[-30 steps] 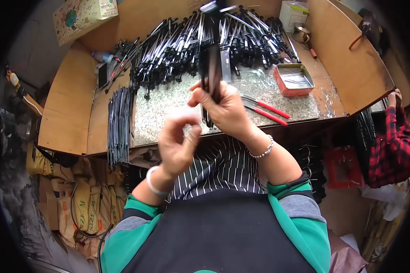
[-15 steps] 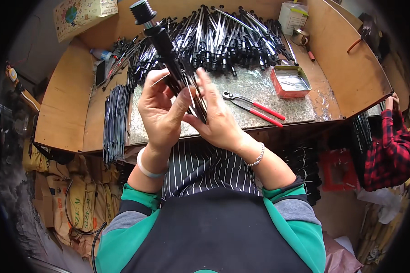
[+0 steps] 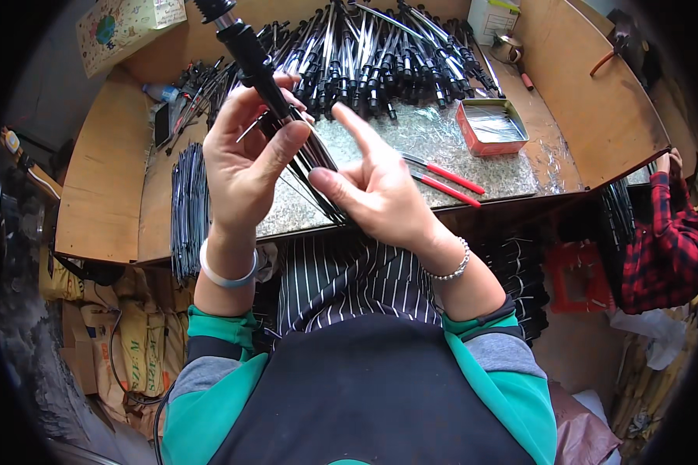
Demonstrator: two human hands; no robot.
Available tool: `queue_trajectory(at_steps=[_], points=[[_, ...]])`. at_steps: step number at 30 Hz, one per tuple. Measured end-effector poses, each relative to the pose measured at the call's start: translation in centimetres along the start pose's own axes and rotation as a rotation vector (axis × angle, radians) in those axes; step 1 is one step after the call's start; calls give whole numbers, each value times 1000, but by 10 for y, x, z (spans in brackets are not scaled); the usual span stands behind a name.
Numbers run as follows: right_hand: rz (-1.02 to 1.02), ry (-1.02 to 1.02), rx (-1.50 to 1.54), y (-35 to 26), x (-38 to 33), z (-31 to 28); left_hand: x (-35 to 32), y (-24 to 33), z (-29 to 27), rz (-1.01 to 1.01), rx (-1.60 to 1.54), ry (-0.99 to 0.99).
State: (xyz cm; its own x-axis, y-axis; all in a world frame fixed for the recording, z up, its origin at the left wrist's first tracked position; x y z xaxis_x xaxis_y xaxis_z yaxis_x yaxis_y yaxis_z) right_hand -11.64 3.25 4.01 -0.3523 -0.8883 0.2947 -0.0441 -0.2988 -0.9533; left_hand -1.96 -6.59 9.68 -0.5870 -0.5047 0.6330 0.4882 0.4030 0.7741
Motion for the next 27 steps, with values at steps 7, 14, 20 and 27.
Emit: queue_trajectory(at_steps=[7, 14, 20, 27], points=[[-650, 318, -490, -9, -8, 4, 12, -1, -4, 16, -120, -35], [31, 103, -43, -11, -2, 9, 20, 5, -1, -16, -233, -67], [-518, 321, -510, -5, 5, 5, 23, 2, 4, -8, -238, -75], [-361, 287, 48, 17, 6, 18, 24, 1, 3, -54, -220, -43]])
Point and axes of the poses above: each hand's wrist, its own x-axis towards the middle knuckle, its own z-axis out of the palm, y = z × x, the point moved 4 cm from there along x, towards the middle knuckle, and after that the axes turned 3 degrees about y, right-handed, at the moved point
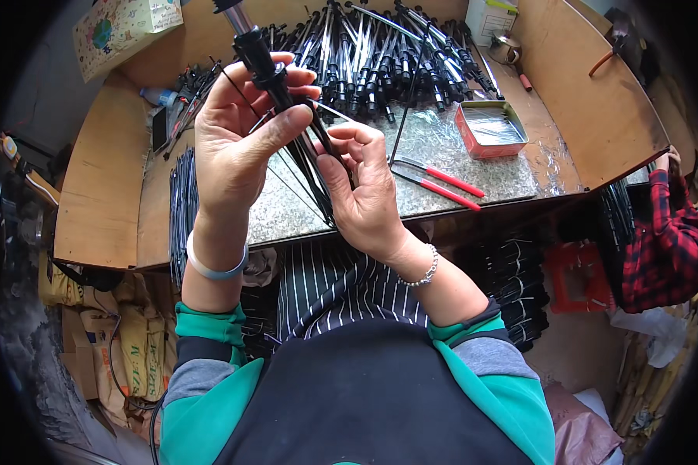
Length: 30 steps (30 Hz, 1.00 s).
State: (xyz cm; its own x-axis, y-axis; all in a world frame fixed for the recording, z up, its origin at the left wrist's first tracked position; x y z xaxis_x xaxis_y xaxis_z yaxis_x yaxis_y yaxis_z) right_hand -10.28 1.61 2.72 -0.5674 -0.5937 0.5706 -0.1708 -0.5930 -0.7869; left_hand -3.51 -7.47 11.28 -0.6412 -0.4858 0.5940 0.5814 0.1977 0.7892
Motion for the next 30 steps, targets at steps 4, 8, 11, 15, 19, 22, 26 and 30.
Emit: queue_trajectory(at_steps=[4, 8, 11, 15, 19, 22, 26, 30], points=[[-5, 23, 20, 2, -2, 1, -7, -6, -2, 42, 10, 46], [-39, 50, 95, 4, -3, 1, -20, -11, -4, 38, 99, 97], [-71, -30, 47, 6, -6, 4, -21, -11, -5, 60, 128, 153], [-101, 18, 89, 5, -7, 5, -19, -11, -8, 54, 59, 127], [-75, 35, 118, 7, -8, 4, -21, -9, -14, 72, 18, 95], [-52, 29, 119, 10, -11, -1, -23, -9, -16, 59, -44, 83], [12, -48, 197, 7, -6, -9, -24, -5, -16, 69, -67, 32], [58, -119, 307, 11, -3, -11, -23, -5, -14, 74, -115, -13]])
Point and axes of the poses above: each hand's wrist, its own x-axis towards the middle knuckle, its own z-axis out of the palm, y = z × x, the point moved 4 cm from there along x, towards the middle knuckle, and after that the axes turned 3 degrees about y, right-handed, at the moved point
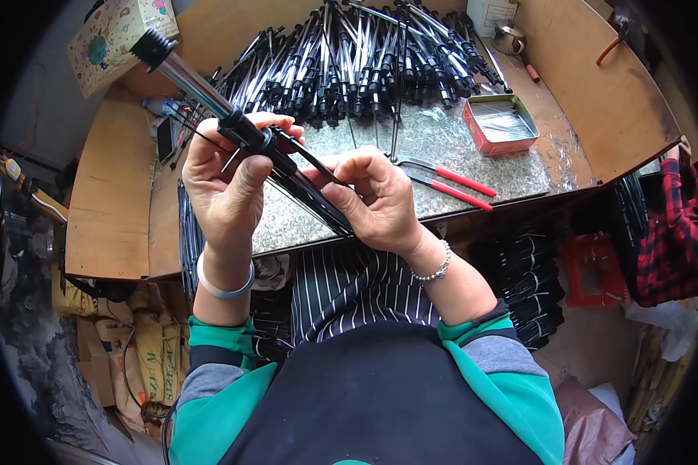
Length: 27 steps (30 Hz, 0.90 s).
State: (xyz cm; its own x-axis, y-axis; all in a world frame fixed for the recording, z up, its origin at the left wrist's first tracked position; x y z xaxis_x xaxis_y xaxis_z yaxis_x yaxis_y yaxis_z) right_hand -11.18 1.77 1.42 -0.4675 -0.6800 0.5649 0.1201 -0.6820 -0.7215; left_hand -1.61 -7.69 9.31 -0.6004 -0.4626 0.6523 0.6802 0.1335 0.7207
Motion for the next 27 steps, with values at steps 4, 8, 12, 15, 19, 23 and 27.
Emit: queue_trajectory(at_steps=[4, 8, 12, 15, 19, 23, 27], points=[[2, -41, 50, -1, 2, -2, 1, 1, 1, 20, 30, -13], [-13, -62, 35, -1, 4, -5, 2, 1, 2, -10, -8, -23], [36, -94, -35, -6, 6, -7, 2, 1, 2, -59, -70, -73], [61, -103, 15, -2, 7, -7, 3, 0, 2, -63, -48, -93], [40, -83, 78, -1, 7, -5, 3, 1, 1, -10, 37, -82], [61, -68, 45, -3, 6, -5, 2, -1, 1, -26, 31, -71], [88, -66, 3, -8, 5, -4, 1, 1, 2, -13, 2, -81]])
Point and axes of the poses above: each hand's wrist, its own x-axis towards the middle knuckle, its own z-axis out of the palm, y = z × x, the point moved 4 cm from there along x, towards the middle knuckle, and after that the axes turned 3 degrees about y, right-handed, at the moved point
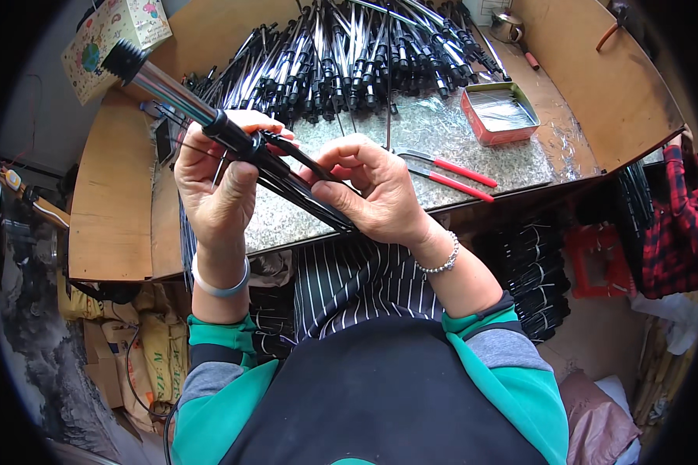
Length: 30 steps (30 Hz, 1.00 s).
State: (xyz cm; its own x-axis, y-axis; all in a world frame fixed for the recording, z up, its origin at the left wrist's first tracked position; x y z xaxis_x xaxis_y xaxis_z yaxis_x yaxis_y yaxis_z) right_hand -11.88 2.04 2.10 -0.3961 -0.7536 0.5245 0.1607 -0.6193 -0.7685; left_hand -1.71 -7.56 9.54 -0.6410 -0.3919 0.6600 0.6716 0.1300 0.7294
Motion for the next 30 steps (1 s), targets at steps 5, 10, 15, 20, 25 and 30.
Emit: queue_trajectory(at_steps=[5, 10, 15, 20, 25, 30], points=[[36, -29, 66, 0, 1, -1, -1, 1, 1, -43, -7, 4], [57, -131, 154, 1, 9, -6, 0, 1, 1, -92, -2, -43], [-273, 6, -186, -11, 2, 6, 0, -2, 3, 51, 14, -20], [-518, 67, -554, -13, -6, 8, -2, -4, 3, 94, 63, 40], [-538, 109, -557, -10, -6, 7, -1, -5, 4, 48, 31, 8], [-660, 48, -732, -13, -7, 12, 2, -5, 6, 5, -22, 27]])
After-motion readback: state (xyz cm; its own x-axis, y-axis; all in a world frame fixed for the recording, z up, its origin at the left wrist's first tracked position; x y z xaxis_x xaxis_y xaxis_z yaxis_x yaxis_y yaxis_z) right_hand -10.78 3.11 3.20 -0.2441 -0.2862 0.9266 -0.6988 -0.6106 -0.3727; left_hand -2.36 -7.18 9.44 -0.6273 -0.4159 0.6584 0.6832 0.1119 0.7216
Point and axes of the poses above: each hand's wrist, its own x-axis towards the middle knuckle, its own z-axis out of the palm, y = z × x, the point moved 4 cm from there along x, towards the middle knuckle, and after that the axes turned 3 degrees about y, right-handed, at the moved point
